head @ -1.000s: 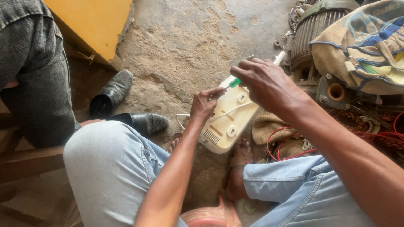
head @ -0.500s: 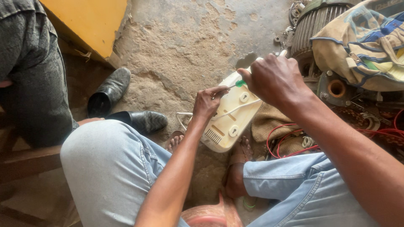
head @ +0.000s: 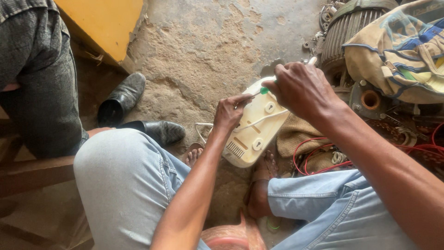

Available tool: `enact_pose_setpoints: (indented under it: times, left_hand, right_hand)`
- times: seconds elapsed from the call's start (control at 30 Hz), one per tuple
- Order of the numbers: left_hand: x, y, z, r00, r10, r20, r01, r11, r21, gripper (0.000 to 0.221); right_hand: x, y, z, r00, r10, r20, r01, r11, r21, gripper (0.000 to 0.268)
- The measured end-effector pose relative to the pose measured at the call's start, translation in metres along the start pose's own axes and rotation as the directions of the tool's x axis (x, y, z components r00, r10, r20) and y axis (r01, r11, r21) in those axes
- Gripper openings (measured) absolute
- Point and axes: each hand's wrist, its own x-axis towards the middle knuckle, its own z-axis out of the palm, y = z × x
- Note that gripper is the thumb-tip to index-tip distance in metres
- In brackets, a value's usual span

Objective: The person sits on the floor and uses a green-handled screwdriver to remove screws from the back of a white plastic appliance. They manipulate the casing and continue unscrewing multiple fasteners to disassemble the device.

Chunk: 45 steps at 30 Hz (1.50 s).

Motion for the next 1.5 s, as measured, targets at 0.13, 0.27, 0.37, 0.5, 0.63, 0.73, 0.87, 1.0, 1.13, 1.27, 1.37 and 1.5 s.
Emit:
enact_pose_setpoints:
  times: [0.13,0.27,0.37,0.5,0.63,0.73,0.87,1.0,1.13,1.27,1.37,1.5]
  left_hand:
    - [0.000,0.003,-0.001,1.000,-0.012,0.006,0.012,1.000,0.000,0.021]
    - [-0.002,0.006,-0.003,1.000,-0.007,-0.013,0.007,1.000,-0.005,0.020]
    - [-0.002,0.008,-0.004,0.994,-0.105,0.031,0.105,0.994,0.003,0.020]
    - [0.000,0.011,-0.004,0.992,-0.123,0.019,0.123,0.992,-0.007,0.020]
    - [-0.001,0.014,-0.006,0.980,-0.197,0.031,0.197,0.980,-0.004,0.020]
    - [0.000,0.018,-0.008,0.960,-0.274,0.051,0.275,0.962,-0.007,0.020]
    - [0.000,0.020,-0.011,0.940,-0.334,0.070,0.337,0.941,-0.035,0.021]
    - [-0.001,0.019,-0.011,0.964,-0.264,0.041,0.266,0.961,-0.077,0.021]
    - [-0.003,0.016,-0.009,0.964,-0.261,0.042,0.263,0.962,-0.076,0.021]
    - [-0.002,0.017,-0.010,0.976,-0.216,-0.018,0.215,0.975,-0.059,0.017]
    - [0.001,0.023,-0.013,0.943,-0.331,-0.031,0.324,0.937,-0.132,0.014]
    - [0.002,0.033,-0.017,0.895,-0.446,0.016,0.443,0.881,-0.165,0.010]
  right_hand:
    - [-0.004,-0.002,-0.006,0.988,-0.094,-0.120,0.098,0.995,0.029,0.031]
    - [-0.004,-0.005,-0.004,0.968,-0.204,-0.147,0.208,0.978,0.013,0.027]
    - [-0.004,-0.008,-0.005,0.930,-0.311,-0.196,0.303,0.950,-0.072,0.023]
    - [-0.008,-0.011,-0.018,0.965,-0.213,-0.152,0.227,0.971,0.075,0.025]
    - [-0.010,-0.010,-0.039,0.964,0.197,0.181,-0.208,0.977,0.047,0.046]
    - [-0.009,-0.012,-0.041,0.984,0.091,0.152,-0.095,0.995,0.019,0.064]
    - [-0.005,-0.011,-0.033,0.988,0.019,0.151,-0.015,1.000,-0.027,0.040]
    - [-0.005,-0.008,-0.022,0.977,-0.202,-0.062,0.204,0.979,0.027,0.015]
    - [-0.006,-0.011,-0.018,0.904,-0.364,-0.223,0.367,0.930,-0.030,0.023]
    - [-0.005,-0.014,-0.035,0.964,-0.244,-0.104,0.256,0.958,0.129,0.024]
    - [-0.006,-0.016,-0.044,0.995,-0.002,0.103,-0.005,0.997,0.075,0.033]
    - [-0.002,-0.019,-0.031,0.990,0.004,0.142,-0.003,1.000,-0.004,0.028]
